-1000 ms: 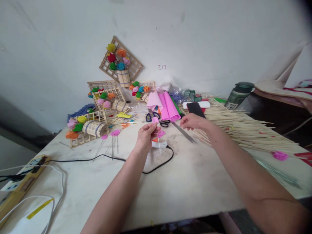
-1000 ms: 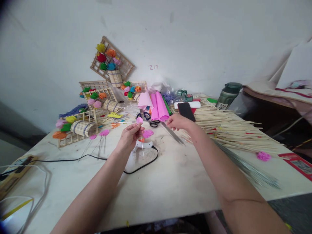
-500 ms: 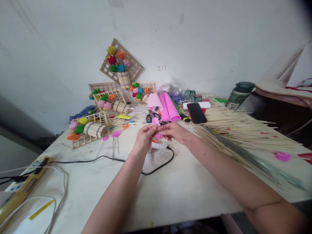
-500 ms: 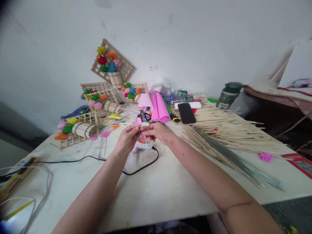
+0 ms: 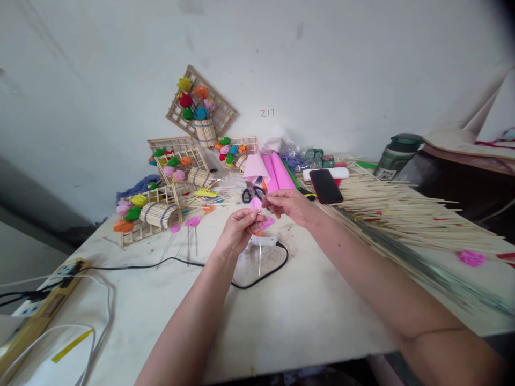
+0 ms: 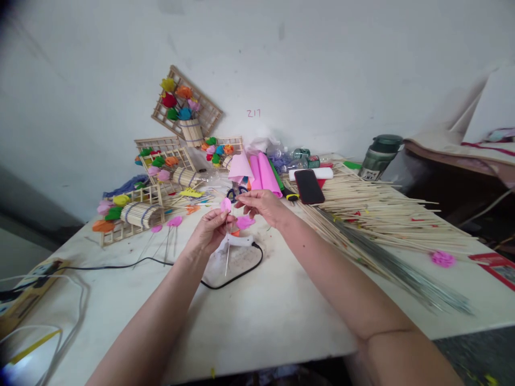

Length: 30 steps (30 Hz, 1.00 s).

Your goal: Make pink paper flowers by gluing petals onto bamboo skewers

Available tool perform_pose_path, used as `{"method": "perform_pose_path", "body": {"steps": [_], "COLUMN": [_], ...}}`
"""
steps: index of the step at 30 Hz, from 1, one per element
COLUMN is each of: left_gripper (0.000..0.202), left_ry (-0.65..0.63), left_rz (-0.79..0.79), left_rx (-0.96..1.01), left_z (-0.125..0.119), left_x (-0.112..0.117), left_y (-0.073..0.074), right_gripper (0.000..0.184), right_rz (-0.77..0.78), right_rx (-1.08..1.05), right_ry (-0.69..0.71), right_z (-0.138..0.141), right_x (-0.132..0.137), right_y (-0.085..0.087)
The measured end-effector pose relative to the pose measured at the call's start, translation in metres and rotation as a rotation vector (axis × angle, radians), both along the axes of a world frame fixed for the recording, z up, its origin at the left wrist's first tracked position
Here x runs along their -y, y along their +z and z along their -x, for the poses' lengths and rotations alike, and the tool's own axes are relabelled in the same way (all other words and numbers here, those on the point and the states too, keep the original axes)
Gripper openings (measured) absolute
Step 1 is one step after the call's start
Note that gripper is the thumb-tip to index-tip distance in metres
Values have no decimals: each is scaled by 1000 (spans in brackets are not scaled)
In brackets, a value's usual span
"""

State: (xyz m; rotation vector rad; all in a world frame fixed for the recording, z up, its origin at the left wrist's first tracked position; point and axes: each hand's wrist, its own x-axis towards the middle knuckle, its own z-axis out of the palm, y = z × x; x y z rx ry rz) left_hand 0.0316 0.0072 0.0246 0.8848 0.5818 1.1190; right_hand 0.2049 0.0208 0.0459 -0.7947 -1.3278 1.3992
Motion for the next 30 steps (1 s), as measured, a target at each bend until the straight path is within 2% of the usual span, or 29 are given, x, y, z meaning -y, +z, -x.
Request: {"method": "perform_pose_path", "body": {"steps": [5,12,21,27,30], "left_gripper": [21,19,18,16,15], "left_ry": [-24,-38,-25,110,209], "left_rz": [-8,-34,-38,-92,-119], "left_rx": [-25,-24,-15,-16,6], "left_z": [-2,-4,-6,-2,0], "left_x": [2,5,7,1,-3], "left_y": [-3,-1,0,-2,-2], "right_gripper": [26,24,27,27,28], "right_rz": [48,19,-101,-67,0], "right_rx": [-45,-9,45,123,233], "right_ry": [-2,-23,-120,-94,30], "right_z": [11,11,17,16,15], "right_x": [0,1,4,9,16], "right_y": [-1,0,1,-3,-5]}}
